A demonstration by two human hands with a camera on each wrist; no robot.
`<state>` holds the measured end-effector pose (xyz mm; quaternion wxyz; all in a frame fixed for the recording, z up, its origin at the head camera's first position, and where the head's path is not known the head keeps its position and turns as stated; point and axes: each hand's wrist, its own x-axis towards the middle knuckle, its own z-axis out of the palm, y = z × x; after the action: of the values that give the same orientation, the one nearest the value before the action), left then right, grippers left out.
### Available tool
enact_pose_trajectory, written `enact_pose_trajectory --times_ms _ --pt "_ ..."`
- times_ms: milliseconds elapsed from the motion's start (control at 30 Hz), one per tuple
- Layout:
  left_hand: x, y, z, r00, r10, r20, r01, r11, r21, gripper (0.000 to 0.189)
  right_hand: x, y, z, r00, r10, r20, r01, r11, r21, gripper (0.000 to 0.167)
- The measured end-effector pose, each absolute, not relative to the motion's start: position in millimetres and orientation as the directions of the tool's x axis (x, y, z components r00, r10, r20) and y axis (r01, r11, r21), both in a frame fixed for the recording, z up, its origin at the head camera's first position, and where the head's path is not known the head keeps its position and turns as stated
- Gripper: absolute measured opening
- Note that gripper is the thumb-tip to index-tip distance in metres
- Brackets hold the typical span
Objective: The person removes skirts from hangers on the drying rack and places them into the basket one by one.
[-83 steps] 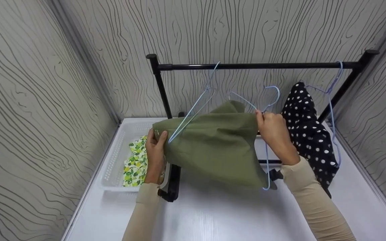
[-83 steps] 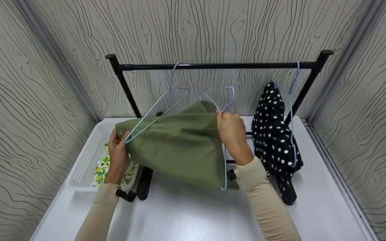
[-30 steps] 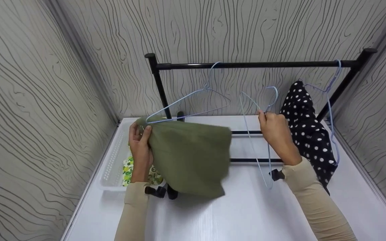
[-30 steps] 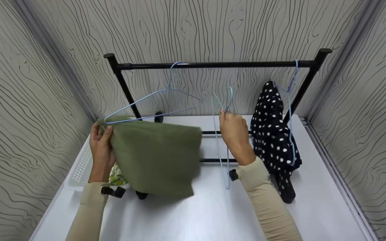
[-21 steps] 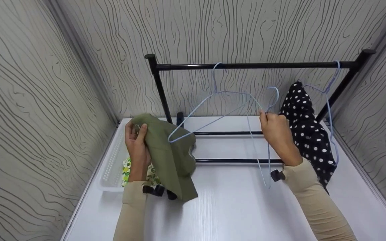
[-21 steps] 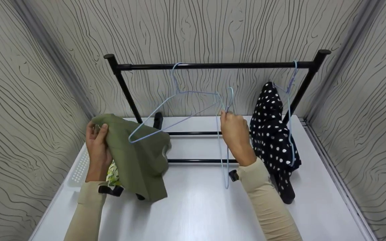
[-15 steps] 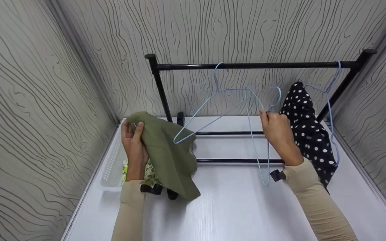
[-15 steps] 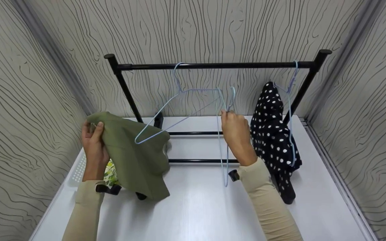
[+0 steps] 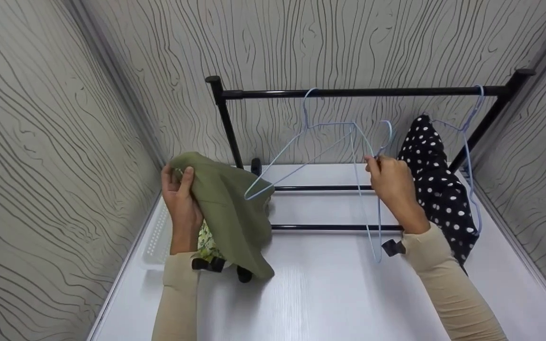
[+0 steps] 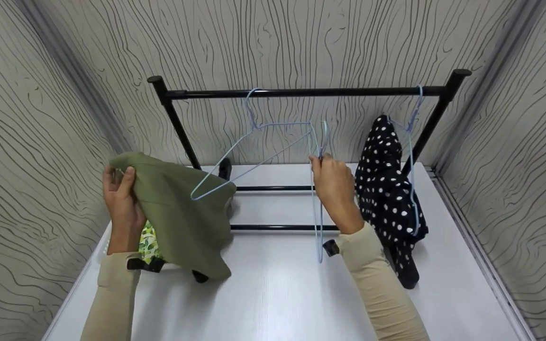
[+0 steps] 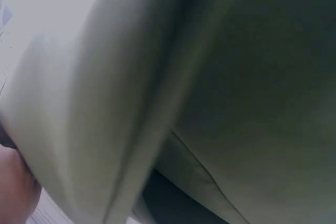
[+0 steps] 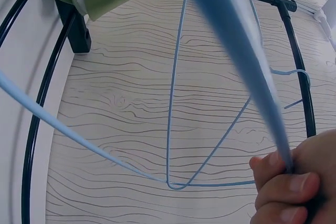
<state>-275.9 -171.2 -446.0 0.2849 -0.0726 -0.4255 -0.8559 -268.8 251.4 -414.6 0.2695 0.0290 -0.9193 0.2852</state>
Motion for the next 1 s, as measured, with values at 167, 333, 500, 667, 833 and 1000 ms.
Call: enact_pose_trajectory --times_ms 167,333,500,667,833,1000 --pt "-274 -175 -441 -0.818 -0.451 0.358 0.561 -0.486 0.67 0.038 -269 251 -413 -0.867 0.108 0.486 -0.209 0.807 -0.552 0.042" --pt "-272 -180 -437 -0.808 -0.467 0.359 0.574 -0.489 0.657 0.04 -272 251 -413 -0.866 0.089 0.493 -0.238 0.793 -0.561 0.031" --pt "-273 -185 -433 -0.799 -0.477 0.365 0.585 -0.481 0.653 0.04 -274 251 -411 -0.873 0.064 0.484 -0.267 0.767 -0.583 0.027" --pt "-273 -189 -425 -0.778 -0.499 0.383 0.613 -0.466 0.638 0.037 -274 251 -408 -0.888 0.055 0.458 -0.271 0.741 -0.614 0.03" --pt "-271 -193 -418 -0.768 -0.503 0.397 0.629 -0.478 0.613 0.037 -274 250 -405 -0.892 0.057 0.447 -0.261 0.744 -0.616 0.031" --pt "-270 -200 -415 -0.758 -0.519 0.395 0.638 -0.467 0.612 0.039 -274 248 -404 -0.902 0.05 0.429 -0.25 0.75 -0.613 0.033"
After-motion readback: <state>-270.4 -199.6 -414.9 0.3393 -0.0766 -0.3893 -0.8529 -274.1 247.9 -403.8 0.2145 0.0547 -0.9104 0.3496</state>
